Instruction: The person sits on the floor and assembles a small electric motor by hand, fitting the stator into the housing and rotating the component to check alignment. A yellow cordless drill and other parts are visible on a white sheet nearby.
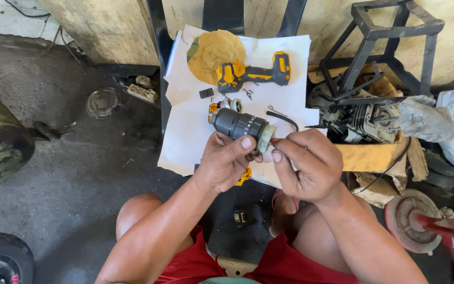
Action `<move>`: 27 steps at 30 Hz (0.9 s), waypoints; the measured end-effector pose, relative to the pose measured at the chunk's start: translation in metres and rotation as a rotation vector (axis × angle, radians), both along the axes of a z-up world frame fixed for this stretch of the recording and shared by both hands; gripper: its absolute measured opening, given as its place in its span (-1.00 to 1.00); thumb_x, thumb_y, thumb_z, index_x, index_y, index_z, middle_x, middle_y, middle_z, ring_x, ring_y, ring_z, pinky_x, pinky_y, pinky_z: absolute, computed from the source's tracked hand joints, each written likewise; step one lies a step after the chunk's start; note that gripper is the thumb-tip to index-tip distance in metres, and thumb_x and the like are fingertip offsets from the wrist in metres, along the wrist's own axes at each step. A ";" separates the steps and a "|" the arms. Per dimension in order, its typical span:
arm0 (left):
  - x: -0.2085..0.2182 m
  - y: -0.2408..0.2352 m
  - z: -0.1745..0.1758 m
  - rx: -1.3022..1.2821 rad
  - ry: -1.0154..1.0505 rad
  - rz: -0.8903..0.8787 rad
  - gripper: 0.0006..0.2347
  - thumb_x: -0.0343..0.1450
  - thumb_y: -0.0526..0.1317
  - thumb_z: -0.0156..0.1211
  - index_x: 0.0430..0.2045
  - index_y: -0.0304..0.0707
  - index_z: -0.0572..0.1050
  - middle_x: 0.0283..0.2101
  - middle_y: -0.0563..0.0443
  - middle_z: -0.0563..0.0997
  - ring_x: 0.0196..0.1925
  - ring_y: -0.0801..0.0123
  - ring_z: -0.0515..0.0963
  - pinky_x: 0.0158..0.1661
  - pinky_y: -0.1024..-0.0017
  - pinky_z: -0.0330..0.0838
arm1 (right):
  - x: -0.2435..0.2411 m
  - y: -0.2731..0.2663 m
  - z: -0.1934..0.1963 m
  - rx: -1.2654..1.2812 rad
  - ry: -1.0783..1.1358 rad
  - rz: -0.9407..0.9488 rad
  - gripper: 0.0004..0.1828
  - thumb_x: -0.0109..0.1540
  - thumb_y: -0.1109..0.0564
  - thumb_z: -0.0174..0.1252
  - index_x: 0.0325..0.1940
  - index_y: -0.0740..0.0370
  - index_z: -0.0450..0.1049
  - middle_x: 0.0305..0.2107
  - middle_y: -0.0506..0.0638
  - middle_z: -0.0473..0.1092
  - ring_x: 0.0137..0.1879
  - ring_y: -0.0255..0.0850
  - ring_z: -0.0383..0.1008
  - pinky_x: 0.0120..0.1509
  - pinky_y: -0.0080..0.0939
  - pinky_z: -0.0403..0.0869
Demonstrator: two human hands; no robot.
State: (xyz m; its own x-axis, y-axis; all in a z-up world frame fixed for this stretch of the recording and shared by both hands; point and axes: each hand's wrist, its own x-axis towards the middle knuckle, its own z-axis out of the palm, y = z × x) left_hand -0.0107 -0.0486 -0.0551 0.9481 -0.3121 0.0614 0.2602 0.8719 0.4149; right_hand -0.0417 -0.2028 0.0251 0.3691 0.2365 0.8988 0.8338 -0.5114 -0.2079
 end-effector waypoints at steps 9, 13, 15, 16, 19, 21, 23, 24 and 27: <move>0.003 0.002 -0.004 0.008 -0.003 -0.017 -0.83 0.28 -0.48 0.41 -0.31 -0.52 0.59 -0.50 -0.35 0.64 -0.44 0.02 0.72 -0.33 0.19 0.71 | -0.001 0.001 0.005 0.022 0.013 -0.006 -0.87 0.26 0.31 0.19 -0.25 0.42 0.64 -0.47 0.18 0.39 -0.52 -0.02 0.31 -0.43 -0.05 0.41; 0.005 0.002 0.001 0.016 -0.012 -0.006 -0.82 0.28 -0.48 0.41 -0.29 -0.51 0.59 -0.49 -0.34 0.64 -0.44 0.03 0.72 -0.32 0.21 0.71 | -0.002 0.003 0.003 0.025 0.041 0.000 -0.90 0.24 0.32 0.21 -0.28 0.39 0.64 -0.48 0.13 0.39 -0.53 -0.09 0.32 -0.45 -0.11 0.42; 0.010 0.002 -0.009 0.033 -0.017 0.002 -0.79 0.27 -0.46 0.43 -0.26 -0.52 0.59 -0.47 -0.36 0.65 -0.44 0.03 0.71 -0.31 0.19 0.71 | -0.003 0.005 0.001 0.026 0.050 0.040 -0.89 0.23 0.31 0.20 -0.29 0.38 0.63 -0.48 0.14 0.41 -0.53 -0.05 0.33 -0.44 -0.09 0.42; 0.009 0.002 -0.007 0.033 -0.018 0.001 -0.79 0.27 -0.46 0.43 -0.26 -0.52 0.59 -0.47 -0.36 0.65 -0.44 0.03 0.71 -0.31 0.19 0.71 | -0.003 0.006 0.001 0.026 0.049 0.039 -0.89 0.23 0.31 0.20 -0.29 0.38 0.63 -0.48 0.14 0.41 -0.53 -0.05 0.33 -0.44 -0.09 0.42; 0.006 0.001 -0.003 0.026 -0.007 -0.011 -0.81 0.29 -0.47 0.40 -0.26 -0.53 0.58 -0.44 -0.38 0.66 -0.42 0.02 0.72 -0.31 0.20 0.71 | -0.003 0.004 0.001 0.044 0.038 0.048 -0.88 0.23 0.33 0.19 -0.26 0.41 0.64 -0.47 0.17 0.42 -0.52 -0.03 0.35 -0.43 -0.08 0.44; 0.005 0.002 -0.003 0.029 -0.018 -0.033 -0.83 0.29 -0.45 0.41 -0.30 -0.51 0.59 -0.48 -0.34 0.65 -0.43 0.05 0.72 -0.32 0.21 0.72 | -0.002 0.001 0.003 0.049 0.042 0.018 -0.86 0.24 0.34 0.19 -0.21 0.44 0.66 -0.45 0.17 0.42 -0.52 -0.08 0.31 -0.44 -0.11 0.42; 0.004 0.004 0.003 0.028 -0.016 -0.033 -0.83 0.29 -0.45 0.41 -0.30 -0.51 0.59 -0.48 -0.34 0.65 -0.44 0.05 0.72 -0.32 0.21 0.72 | -0.004 0.004 0.007 0.048 0.048 0.000 -0.86 0.24 0.35 0.20 -0.21 0.44 0.65 -0.46 0.16 0.41 -0.53 -0.10 0.31 -0.45 -0.11 0.41; 0.003 0.004 0.005 0.027 -0.012 -0.032 -0.83 0.30 -0.45 0.41 -0.30 -0.51 0.59 -0.48 -0.34 0.65 -0.44 0.05 0.72 -0.32 0.21 0.72 | -0.005 0.004 0.009 0.046 0.057 -0.018 -0.87 0.23 0.35 0.21 -0.21 0.44 0.65 -0.47 0.14 0.40 -0.54 -0.12 0.30 -0.46 -0.12 0.40; 0.005 0.004 0.005 0.001 -0.002 -0.040 -0.84 0.31 -0.45 0.39 -0.30 -0.53 0.58 -0.48 -0.34 0.65 -0.44 0.05 0.72 -0.33 0.20 0.72 | -0.006 0.006 0.006 0.051 0.083 -0.020 -0.89 0.23 0.33 0.21 -0.24 0.43 0.64 -0.48 0.13 0.41 -0.55 -0.14 0.32 -0.48 -0.15 0.41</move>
